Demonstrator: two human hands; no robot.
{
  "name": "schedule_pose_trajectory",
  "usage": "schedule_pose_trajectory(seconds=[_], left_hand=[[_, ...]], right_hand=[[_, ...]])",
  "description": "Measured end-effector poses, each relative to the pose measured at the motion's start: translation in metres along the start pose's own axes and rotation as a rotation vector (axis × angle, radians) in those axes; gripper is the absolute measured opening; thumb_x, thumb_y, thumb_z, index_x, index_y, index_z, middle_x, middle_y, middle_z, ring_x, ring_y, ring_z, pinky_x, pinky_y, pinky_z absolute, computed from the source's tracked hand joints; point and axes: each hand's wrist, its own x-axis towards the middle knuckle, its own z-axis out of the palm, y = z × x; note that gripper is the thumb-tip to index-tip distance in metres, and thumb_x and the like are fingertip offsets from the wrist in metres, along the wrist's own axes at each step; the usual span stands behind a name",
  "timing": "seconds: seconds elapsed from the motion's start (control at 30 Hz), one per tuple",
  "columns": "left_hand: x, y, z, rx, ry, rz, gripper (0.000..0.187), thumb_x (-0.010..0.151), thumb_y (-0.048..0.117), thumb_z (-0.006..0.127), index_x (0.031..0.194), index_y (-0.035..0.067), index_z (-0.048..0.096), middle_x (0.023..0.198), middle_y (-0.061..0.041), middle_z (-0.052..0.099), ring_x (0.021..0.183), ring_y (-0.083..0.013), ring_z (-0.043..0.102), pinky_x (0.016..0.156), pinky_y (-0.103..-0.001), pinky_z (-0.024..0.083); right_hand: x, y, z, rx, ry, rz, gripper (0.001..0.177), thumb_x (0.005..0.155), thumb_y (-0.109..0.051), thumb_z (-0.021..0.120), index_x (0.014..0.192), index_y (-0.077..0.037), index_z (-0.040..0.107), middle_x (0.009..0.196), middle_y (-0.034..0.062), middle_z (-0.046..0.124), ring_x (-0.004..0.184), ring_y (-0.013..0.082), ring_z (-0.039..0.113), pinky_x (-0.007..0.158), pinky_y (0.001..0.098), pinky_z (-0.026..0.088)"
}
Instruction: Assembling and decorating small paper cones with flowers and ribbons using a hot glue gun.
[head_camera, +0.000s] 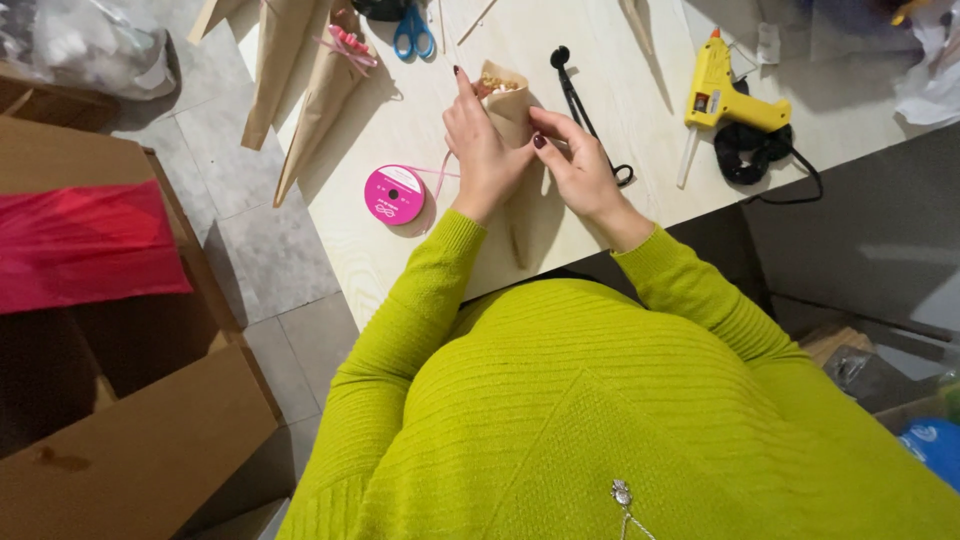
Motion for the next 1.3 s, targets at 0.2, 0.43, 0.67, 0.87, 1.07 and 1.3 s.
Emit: schedule_pose_trajectory(seconds=[0.2,0.43,0.67,0.87,1.07,1.3], left_hand=[[-0.006,0.009,-0.077,0.026,-0.079,0.185,0.114,0.072,0.03,0.095,0.155,-0.006,0.025,0.153,-0.024,0.039,0.143,-0.0401,0.034,0.122,-0.053,0.028],[-0.041,-0.033,-0.194,0.122,-0.143,0.126,0.065,0.082,0.013,0.091,0.139,0.008,0.06,0.152,-0.012,0.056,0.148,-0.034,0.047,0.125,-0.045,0.039],[-0.05,-0.042,-0.194,-0.062,-0.191,0.196,0.075,0.071,0.008,0.091,0.137,0.004,0.056,0.145,-0.016,0.054,0.136,-0.0345,0.052,0.116,-0.043,0.045],[-0.047,-0.052,-0.198,-0.14,-0.245,0.173,0.07,0.073,0.008,0.09,0.135,0.004,0.058,0.137,-0.015,0.057,0.128,-0.0324,0.058,0.111,-0.039,0.05],[-0.043,-0.057,-0.204,-0.167,-0.301,0.22,0.07,0.071,0.006,0.09,0.133,0.004,0.059,0.137,-0.015,0.057,0.128,-0.0325,0.057,0.111,-0.039,0.049],[-0.037,-0.053,-0.215,-0.13,-0.386,0.26,0.071,0.068,0.006,0.092,0.131,0.004,0.06,0.135,-0.014,0.058,0.129,-0.0333,0.057,0.11,-0.041,0.048]], right_hand=[[-0.007,-0.005,-0.009,0.009,0.0,-0.03,0.045,0.105,-0.002,0.056,0.148,0.003,0.048,0.147,0.0157,0.058,0.139,0.0242,0.056,0.116,0.0361,0.048],[-0.029,-0.064,0.013,-0.283,0.209,-0.213,0.038,0.101,0.0,0.065,0.139,0.0,0.06,0.143,0.0156,0.06,0.13,0.0234,0.061,0.105,0.0325,0.051],[-0.01,-0.052,0.064,-0.624,0.029,-0.31,0.017,0.093,-0.006,0.074,0.109,-0.001,0.075,0.102,0.0138,0.072,0.095,0.0247,0.069,0.084,0.0371,0.057],[0.037,-0.04,0.105,-0.782,-0.083,-0.018,0.017,0.088,-0.021,0.075,0.084,-0.004,0.079,0.078,0.0174,0.074,0.071,0.0326,0.073,0.069,0.0442,0.058],[0.066,-0.008,0.1,-0.948,-0.048,0.069,0.017,0.08,-0.023,0.079,0.075,-0.007,0.08,0.074,0.0207,0.071,0.072,0.0364,0.072,0.071,0.0447,0.058],[0.045,-0.073,0.053,-0.594,-0.241,0.26,0.013,0.091,-0.014,0.074,0.095,-0.002,0.075,0.077,0.0092,0.074,0.064,0.0134,0.069,0.055,0.0275,0.055]])
